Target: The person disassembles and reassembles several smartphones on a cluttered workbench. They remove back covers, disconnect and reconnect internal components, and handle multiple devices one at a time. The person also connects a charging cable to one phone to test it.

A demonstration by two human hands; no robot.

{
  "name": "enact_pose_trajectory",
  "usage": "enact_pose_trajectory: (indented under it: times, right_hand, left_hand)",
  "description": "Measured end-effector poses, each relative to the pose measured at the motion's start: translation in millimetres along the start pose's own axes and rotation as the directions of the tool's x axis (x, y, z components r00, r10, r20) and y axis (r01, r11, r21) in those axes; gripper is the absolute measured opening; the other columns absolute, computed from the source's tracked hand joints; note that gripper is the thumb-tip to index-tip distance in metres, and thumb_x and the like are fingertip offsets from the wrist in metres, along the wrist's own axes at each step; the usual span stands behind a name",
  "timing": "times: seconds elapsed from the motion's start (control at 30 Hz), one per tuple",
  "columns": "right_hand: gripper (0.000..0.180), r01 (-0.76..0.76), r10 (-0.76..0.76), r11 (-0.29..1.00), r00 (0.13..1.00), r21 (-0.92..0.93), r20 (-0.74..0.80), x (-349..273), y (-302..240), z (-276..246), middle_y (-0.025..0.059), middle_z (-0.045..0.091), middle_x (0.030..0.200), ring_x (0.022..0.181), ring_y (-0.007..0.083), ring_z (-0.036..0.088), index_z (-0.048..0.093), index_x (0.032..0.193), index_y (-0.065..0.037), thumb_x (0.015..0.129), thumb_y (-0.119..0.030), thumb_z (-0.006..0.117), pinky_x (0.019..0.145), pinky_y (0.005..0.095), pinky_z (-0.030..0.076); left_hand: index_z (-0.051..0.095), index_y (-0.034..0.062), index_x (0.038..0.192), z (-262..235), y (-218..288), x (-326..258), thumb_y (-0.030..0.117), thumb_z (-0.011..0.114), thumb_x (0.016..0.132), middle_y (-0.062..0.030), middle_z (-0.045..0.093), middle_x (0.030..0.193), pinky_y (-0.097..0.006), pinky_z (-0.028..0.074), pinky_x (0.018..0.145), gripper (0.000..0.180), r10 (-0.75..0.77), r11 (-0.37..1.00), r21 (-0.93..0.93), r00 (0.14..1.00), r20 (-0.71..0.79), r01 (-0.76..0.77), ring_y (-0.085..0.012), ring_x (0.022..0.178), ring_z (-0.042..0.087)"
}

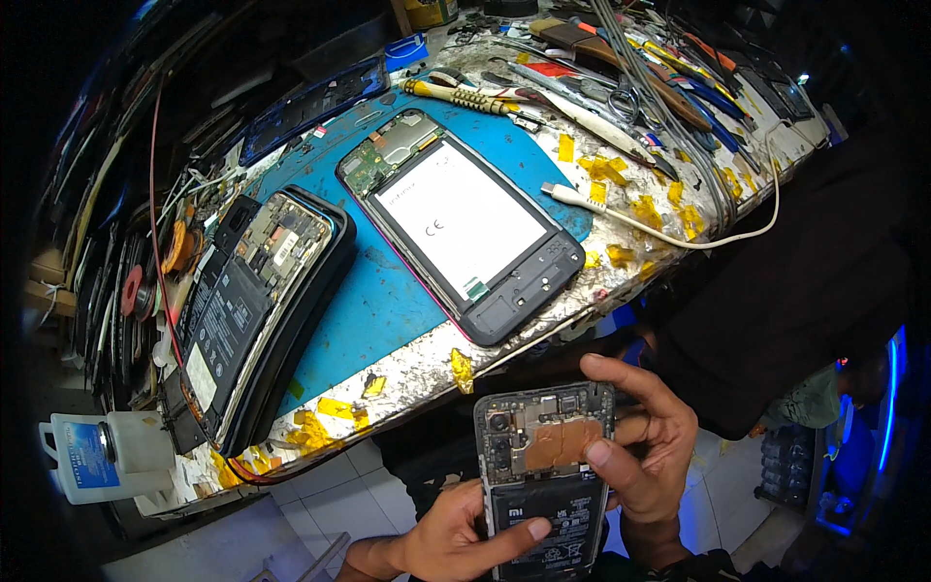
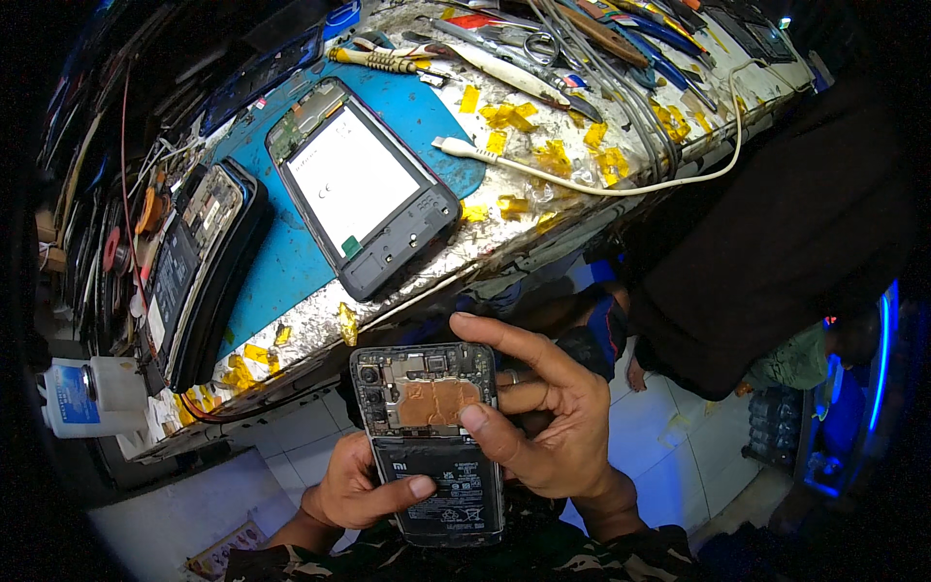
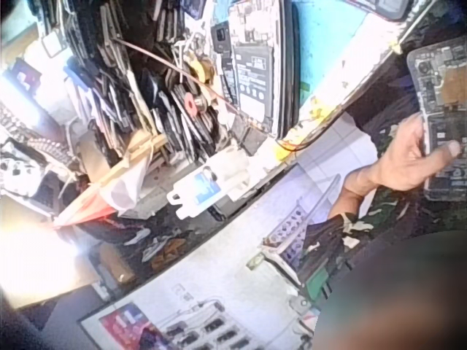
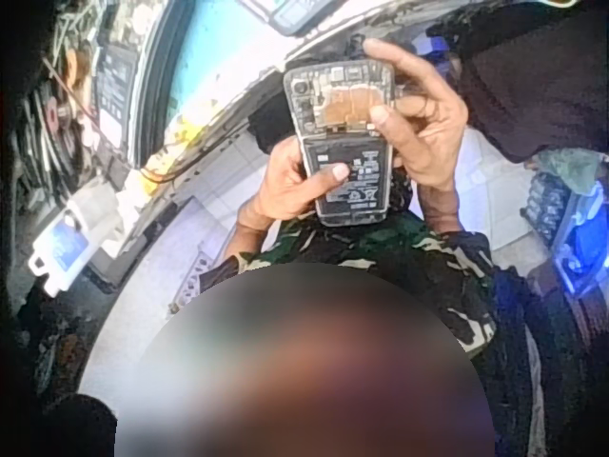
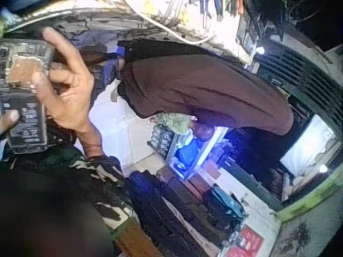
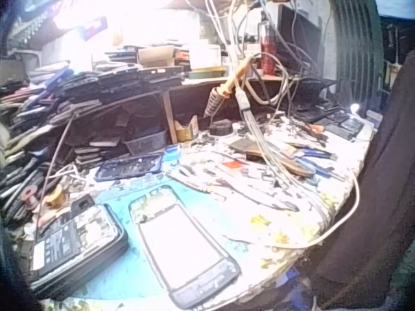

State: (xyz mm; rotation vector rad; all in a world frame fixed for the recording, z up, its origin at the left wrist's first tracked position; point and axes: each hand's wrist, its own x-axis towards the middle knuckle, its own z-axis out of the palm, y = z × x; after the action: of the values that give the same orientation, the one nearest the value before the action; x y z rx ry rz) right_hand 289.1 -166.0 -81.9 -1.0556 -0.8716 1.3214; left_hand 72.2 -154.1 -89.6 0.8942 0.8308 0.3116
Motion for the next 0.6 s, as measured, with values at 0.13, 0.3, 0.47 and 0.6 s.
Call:
enact_pose_trajectory:
  times: [0.13,0.3,0.47,0.6]
  right_hand:
    - [0.059,0.004,-0.005,0.999,0.999,0.037,0.034,1,0,-2,0.0139,0.074,0.088,0.073,0.0044,0.065,0.037,0.142,0.008,0.089,0.001,0.063,0.06,0.0147,0.045]
    - [0.065,-0.023,0.021,0.988,1.0,0.156,0.014,-2,-1,1,0.016,0.072,0.098,0.088,0.0096,0.066,0.031,0.145,0.008,0.089,-0.001,0.064,0.075,0.0192,0.048]
    - [0.076,0.014,-0.03,0.969,0.998,0.245,0.061,-5,1,2,0.0253,0.065,0.116,0.111,0.0218,0.062,0.024,0.146,0.007,0.091,-0.02,0.068,0.092,0.0311,0.049]
    - [0.088,-0.036,0.029,0.994,0.997,0.1,0.068,-8,1,3,0.0312,0.059,0.123,0.113,0.0343,0.062,0.025,0.145,0.007,0.09,-0.051,0.063,0.091,0.0386,0.051]
  left_hand:
    - [0.056,-0.0056,0.124,-4,-3,-2,0.011,0.063,0.091,-0.0122,0.065,0.116,-0.033,0.048,0.092,0.038,0.008,1.0,0.022,1.0,0.026,-0.009,-0.0175,0.105,0.062]
    - [0.055,-0.0051,0.126,-2,-1,-3,0.01,0.065,0.089,-0.0126,0.064,0.119,-0.033,0.049,0.091,0.041,-0.029,0.999,-0.021,1.0,0.001,0.029,-0.0178,0.103,0.062]
    - [0.041,-0.0131,0.134,11,28,-4,0.015,0.064,0.084,-0.0263,0.056,0.13,-0.043,0.049,0.098,0.061,0.017,0.95,-0.307,0.991,-0.132,-0.057,-0.0347,0.112,0.062]
    - [0.026,-0.0165,0.14,22,51,7,0.018,0.062,0.081,-0.0377,0.041,0.139,-0.056,0.051,0.096,0.077,0.263,0.815,-0.431,0.91,-0.322,-0.388,-0.0479,0.12,0.054]
